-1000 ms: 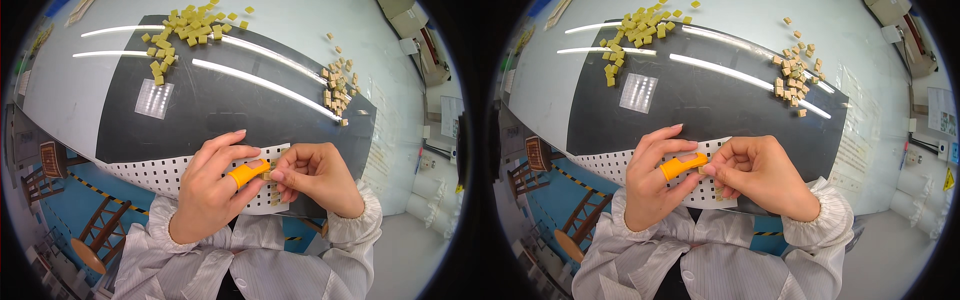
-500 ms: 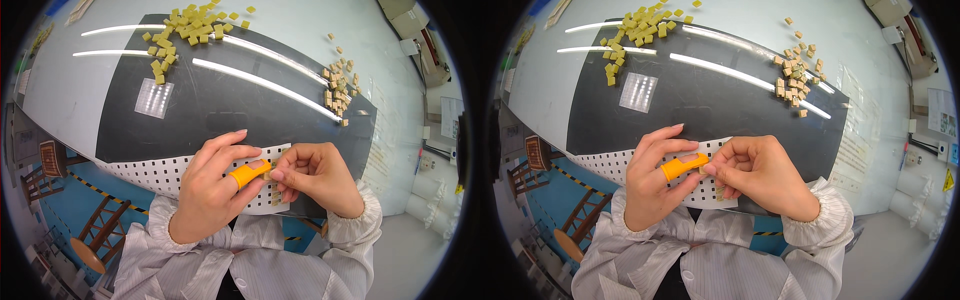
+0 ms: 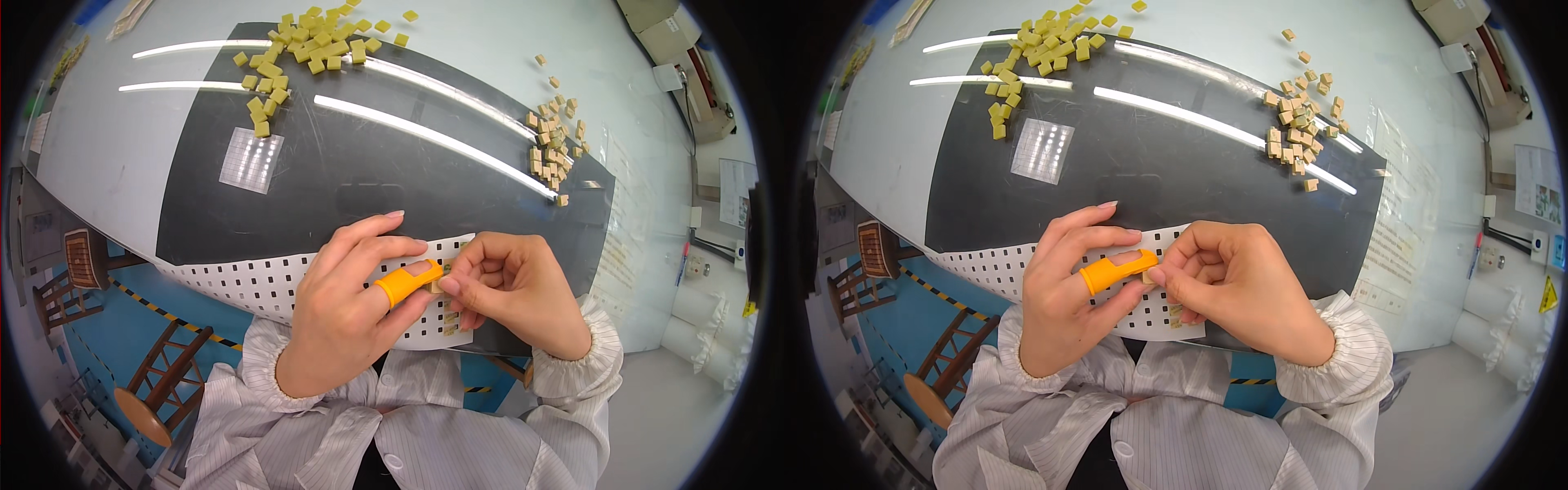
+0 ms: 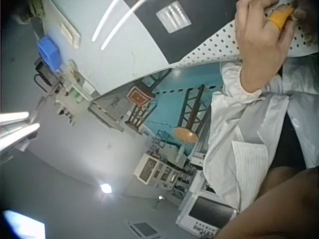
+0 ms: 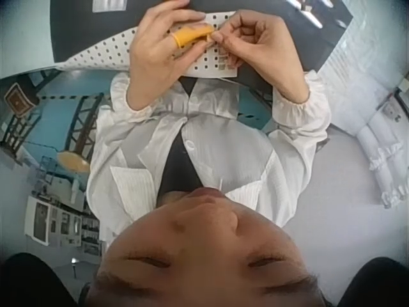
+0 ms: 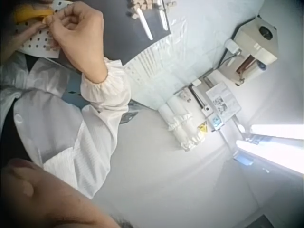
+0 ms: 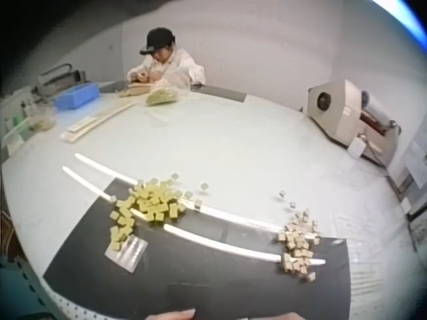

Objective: The recorder is assembling small yellow components into a grid board.

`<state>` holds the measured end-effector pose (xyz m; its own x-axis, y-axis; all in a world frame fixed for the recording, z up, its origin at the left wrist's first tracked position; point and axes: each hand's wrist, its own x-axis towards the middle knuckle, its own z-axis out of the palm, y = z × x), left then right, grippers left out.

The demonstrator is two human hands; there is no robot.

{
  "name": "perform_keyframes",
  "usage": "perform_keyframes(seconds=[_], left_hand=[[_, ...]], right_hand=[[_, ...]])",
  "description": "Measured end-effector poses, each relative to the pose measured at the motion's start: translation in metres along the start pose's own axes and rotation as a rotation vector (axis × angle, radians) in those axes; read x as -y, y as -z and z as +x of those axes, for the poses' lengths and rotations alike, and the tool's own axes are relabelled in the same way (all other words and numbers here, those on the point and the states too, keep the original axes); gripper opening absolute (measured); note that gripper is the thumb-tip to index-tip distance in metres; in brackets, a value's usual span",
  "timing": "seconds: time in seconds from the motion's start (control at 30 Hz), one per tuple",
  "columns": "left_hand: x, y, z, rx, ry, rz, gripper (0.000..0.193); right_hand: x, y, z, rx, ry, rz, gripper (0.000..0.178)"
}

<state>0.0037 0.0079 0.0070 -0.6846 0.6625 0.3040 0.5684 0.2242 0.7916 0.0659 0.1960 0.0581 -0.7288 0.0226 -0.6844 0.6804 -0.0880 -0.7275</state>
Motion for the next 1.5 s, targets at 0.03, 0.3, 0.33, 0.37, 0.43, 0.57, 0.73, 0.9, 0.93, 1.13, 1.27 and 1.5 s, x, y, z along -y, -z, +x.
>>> perform_keyframes(seconds=[0.03, 0.3, 0.33, 0.37, 0.43, 0.57, 0.73, 0.9, 0.93, 1.13, 1.27, 1.5], left_hand=[[0.000, 0.000, 0.000, 0.001, 0.005, 0.002, 0.022], [-0.001, 0.000, 0.000, 0.004, 0.004, 0.024, 0.023], [-0.001, 0.000, 0.000, 0.006, 0.004, 0.029, 0.023], [0.000, 0.000, 0.000, 0.005, 0.004, 0.030, 0.023], [0.001, 0.001, -0.001, 0.008, -0.001, 0.036, 0.023], [-0.001, 0.001, 0.000, 0.018, 0.032, 0.023, 0.027], [0.000, 0.001, -0.001, 0.003, -0.006, 0.039, 0.024], [-0.001, 0.000, -0.001, 0.018, 0.044, 0.010, 0.029], [-0.001, 0.000, -0.001, 0.019, 0.047, 0.012, 0.029], [-0.001, 0.001, -0.004, 0.029, 0.050, 0.028, 0.029], [-0.001, 0.000, -0.003, 0.030, 0.039, 0.014, 0.028], [-0.002, 0.001, -0.002, 0.031, 0.048, 0.033, 0.026]], right_hand=[[0.000, -0.001, 0.000, 0.002, 0.001, 0.000, 0.014], [-0.006, -0.003, -0.002, -0.212, 0.362, -0.380, 0.016], [-0.004, -0.001, -0.002, -0.211, 0.363, -0.379, 0.016], [-0.001, 0.001, -0.004, -0.121, 0.381, -0.432, 0.017], [0.000, 0.000, -0.004, -0.030, 0.397, -0.482, 0.018], [-0.005, -0.001, -0.002, -0.080, 0.510, -0.534, 0.016], [-0.005, 0.002, -0.002, -0.062, 0.476, -0.561, 0.012], [-0.010, -0.005, 0.001, -0.158, 0.567, -0.512, 0.012], [-0.010, -0.005, 0.000, -0.160, 0.567, -0.512, 0.012], [-0.009, 0.005, -0.004, -0.592, 0.563, -0.731, 0.010], [-0.014, 0.004, -0.006, -0.544, 0.559, -0.726, 0.011], [-0.021, 0.002, -0.002, -0.520, 0.636, -0.754, 0.011]])
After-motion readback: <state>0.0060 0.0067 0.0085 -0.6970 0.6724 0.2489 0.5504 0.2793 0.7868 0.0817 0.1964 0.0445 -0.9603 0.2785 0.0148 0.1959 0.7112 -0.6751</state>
